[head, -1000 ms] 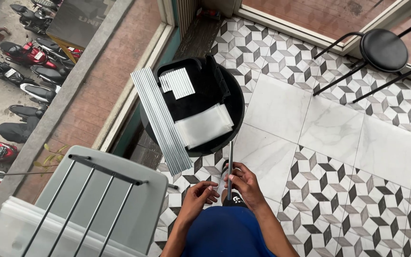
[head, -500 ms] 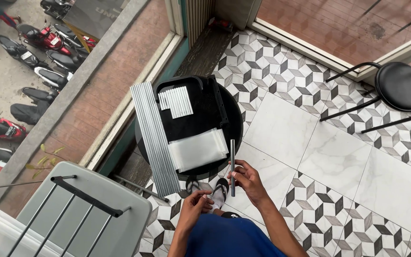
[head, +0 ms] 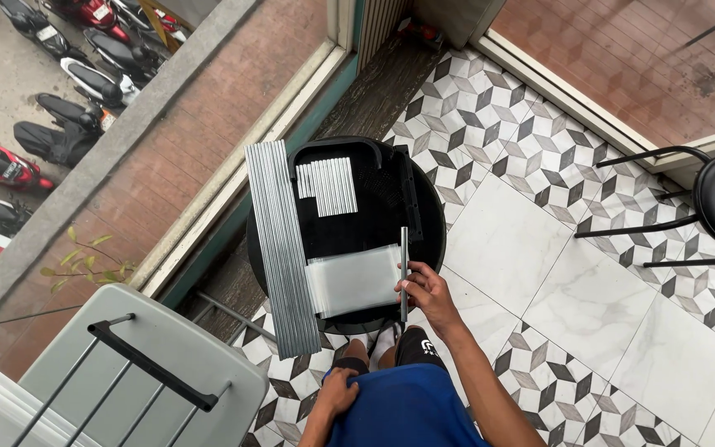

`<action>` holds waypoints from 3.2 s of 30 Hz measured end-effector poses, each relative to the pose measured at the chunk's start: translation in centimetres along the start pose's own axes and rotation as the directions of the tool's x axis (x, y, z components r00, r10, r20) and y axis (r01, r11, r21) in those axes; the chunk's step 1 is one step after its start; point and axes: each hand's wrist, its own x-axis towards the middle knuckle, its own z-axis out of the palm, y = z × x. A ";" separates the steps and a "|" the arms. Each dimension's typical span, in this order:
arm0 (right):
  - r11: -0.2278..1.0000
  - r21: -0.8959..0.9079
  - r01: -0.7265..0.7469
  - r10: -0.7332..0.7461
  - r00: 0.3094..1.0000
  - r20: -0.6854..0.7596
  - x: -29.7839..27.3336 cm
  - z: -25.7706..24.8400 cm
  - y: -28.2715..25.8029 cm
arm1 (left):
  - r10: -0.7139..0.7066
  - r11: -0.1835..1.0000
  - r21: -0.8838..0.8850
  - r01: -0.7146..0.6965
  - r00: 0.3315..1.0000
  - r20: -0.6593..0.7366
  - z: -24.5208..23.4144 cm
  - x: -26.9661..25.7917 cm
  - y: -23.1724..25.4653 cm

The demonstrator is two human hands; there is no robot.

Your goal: The person assembles a metal drying rack by inserting metal rods into a grey plastic base and securing them with black plastic end caps. The person repeatedly picks up rods and caps from a black tray, inserts the rods into the base, and snaps the caps onto the rod ends.

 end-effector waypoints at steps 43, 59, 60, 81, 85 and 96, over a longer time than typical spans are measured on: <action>0.731 -0.666 -0.145 -0.004 0.976 -0.217 42.0 0.5 11.5 | -0.759 0.644 0.240 0.727 0.565 0.324 12.8 11.6 -2.2; 0.738 -0.661 -0.136 0.026 0.985 -0.173 41.6 0.5 11.7 | -0.761 0.641 0.222 0.735 0.570 0.311 11.5 11.3 -0.8; 0.735 -0.665 -0.135 0.023 0.985 -0.174 41.7 0.5 11.7 | -0.759 0.642 0.216 0.735 0.570 0.317 11.5 11.4 -0.8; 0.730 -0.671 -0.129 0.014 0.985 -0.174 41.9 0.3 12.3 | -0.766 0.621 0.209 0.755 0.530 0.363 12.6 11.7 -1.8; 0.733 -0.670 -0.120 0.008 0.986 -0.168 41.8 0.2 12.3 | -0.764 0.621 0.203 0.757 0.527 0.372 13.5 11.8 -2.3; 0.723 -0.677 -0.139 0.026 0.984 -0.174 41.7 0.5 11.9 | -0.743 0.642 0.194 0.742 0.538 0.398 14.3 11.9 -3.1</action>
